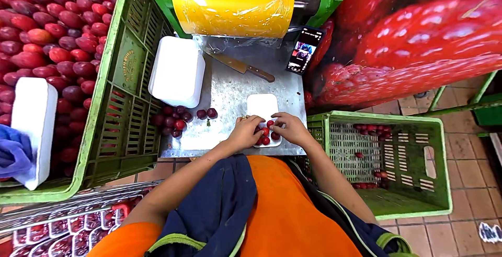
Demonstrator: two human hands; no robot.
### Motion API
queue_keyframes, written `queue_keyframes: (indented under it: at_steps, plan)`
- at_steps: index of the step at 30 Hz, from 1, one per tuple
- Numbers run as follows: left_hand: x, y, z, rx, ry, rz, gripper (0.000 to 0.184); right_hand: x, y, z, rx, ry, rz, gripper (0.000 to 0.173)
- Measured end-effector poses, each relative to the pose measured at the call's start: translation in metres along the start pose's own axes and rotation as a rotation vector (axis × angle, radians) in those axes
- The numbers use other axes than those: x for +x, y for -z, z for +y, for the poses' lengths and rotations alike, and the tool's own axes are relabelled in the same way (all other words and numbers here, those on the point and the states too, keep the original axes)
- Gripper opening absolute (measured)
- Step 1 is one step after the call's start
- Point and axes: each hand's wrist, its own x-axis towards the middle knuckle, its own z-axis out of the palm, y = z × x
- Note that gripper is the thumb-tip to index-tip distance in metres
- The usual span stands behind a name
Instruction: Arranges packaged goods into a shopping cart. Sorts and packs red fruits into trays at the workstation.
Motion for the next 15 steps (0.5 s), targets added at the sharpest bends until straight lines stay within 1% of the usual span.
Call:
queue_keyframes:
  at_steps: [2,5,9,11,13,15]
  plan:
    - [0.002,0.001,0.002,-0.023,-0.025,-0.012,0.037,-0.002,-0.002,0.000,0.078,0.032,0.023,0.027]
    - [0.006,-0.003,0.004,-0.048,-0.081,-0.069,0.038,-0.008,-0.006,0.004,0.135,-0.006,0.117,0.025]
    - [0.006,-0.005,0.004,-0.105,-0.103,-0.085,0.040,-0.022,-0.007,0.009,0.322,-0.098,0.080,0.024]
    - [0.007,-0.007,0.001,-0.106,-0.116,-0.079,0.041,-0.032,-0.010,0.013,0.432,-0.135,0.094,0.023]
    - [0.008,-0.012,-0.004,-0.100,-0.143,-0.059,0.039,-0.046,-0.010,0.012,0.513,-0.172,0.183,0.023]
    - [0.009,-0.016,-0.006,-0.096,-0.151,-0.039,0.037,-0.066,-0.006,0.009,0.546,-0.197,0.326,0.023]
